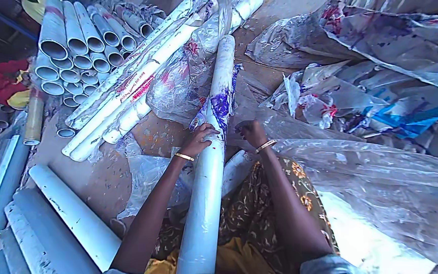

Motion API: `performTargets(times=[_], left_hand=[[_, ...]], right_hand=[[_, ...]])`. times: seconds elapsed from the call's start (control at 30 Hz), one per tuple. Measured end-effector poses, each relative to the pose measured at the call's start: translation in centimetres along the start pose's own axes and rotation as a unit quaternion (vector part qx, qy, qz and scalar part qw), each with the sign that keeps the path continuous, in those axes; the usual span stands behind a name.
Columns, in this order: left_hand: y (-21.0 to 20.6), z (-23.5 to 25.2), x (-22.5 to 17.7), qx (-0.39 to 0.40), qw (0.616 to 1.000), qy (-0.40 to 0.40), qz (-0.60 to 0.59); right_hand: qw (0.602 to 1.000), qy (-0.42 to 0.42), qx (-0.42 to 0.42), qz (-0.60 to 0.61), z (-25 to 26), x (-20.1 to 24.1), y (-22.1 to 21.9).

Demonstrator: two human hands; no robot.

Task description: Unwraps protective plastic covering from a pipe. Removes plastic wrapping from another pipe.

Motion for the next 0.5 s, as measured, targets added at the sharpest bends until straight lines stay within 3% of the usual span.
performTargets(times=[0.17, 0.33, 0.5], left_hand=[[-2.2, 0.5, -1.5, -0.098, 0.985, -0.029, 0.142], [-3.4, -0.3, -0.3, -0.201, 0.979, 0.015, 0.015], [-3.4, -0.6, -0.3, -0.232, 0.973, 0.001, -0.016]], right_hand=[[0.995, -0.025, 0.080, -0.058, -0.6, 1.6, -1.9], [0.992, -0.046, 0.067, -0.098, -0.5, 2.1, -3.1], [0.990, -0.059, 0.054, -0.115, -0.3, 2.0, -4.1]])
Point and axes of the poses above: each hand's wrist, its own z-axis towards the middle knuckle, its own y-axis out of the back of the hand, x = y × z, the point moved 4 cm from there along z, towards the middle knuckle, and after that the axes turned 3 degrees about y, right-handed, at the moved point
